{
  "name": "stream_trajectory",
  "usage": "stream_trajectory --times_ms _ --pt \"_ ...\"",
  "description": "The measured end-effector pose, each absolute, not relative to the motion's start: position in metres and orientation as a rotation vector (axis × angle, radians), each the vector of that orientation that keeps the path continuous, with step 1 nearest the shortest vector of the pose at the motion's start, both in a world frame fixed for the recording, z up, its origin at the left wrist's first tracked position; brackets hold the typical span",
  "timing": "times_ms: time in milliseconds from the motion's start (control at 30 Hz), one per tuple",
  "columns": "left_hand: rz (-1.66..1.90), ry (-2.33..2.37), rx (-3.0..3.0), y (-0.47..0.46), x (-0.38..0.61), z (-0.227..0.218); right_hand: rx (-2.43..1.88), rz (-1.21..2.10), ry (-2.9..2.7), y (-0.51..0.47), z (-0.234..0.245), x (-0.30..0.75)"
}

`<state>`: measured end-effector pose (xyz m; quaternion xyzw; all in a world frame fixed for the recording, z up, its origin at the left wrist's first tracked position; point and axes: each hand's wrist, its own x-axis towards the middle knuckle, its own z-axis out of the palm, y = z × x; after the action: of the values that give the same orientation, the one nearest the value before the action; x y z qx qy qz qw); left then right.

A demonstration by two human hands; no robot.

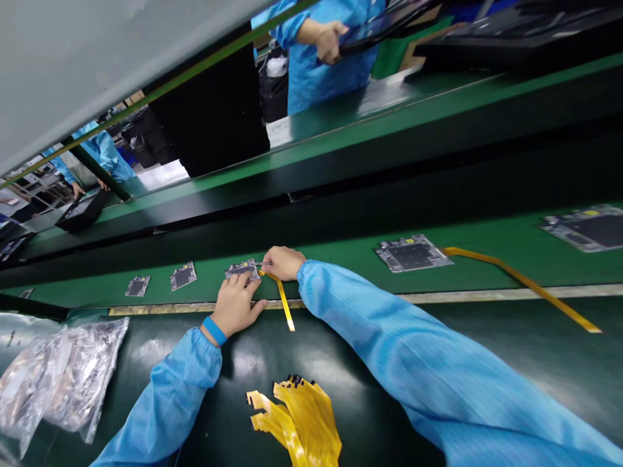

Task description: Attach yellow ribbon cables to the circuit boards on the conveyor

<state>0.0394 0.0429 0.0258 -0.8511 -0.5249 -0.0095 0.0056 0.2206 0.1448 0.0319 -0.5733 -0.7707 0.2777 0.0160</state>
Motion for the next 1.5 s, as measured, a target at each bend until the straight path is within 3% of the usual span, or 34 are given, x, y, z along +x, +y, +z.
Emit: stream_trajectory --times_ms 400,633,900,1233,1500 --pt "0.062 -1.589 -2.550 0.050 0.068 0.020 -1.802 0.829 -2.381 0.139 0.030 0.231" --pt "0.071 -1.572 -2.551 0.050 0.077 0.019 -1.659 0.553 -2.419 0.133 0.026 0.240" --pt "0.028 -1.566 -2.561 0.051 0.084 0.016 -1.668 0.742 -2.420 0.136 0.027 0.246" --pt "0.001 -1.565 -2.634 0.051 0.090 0.016 -1.697 0.613 -2.457 0.133 0.019 0.261" --pt "-0.456 -1.676 -2.772 0.041 0.037 0.037 -1.587 0.541 -2.286 0.076 0.027 0.267"
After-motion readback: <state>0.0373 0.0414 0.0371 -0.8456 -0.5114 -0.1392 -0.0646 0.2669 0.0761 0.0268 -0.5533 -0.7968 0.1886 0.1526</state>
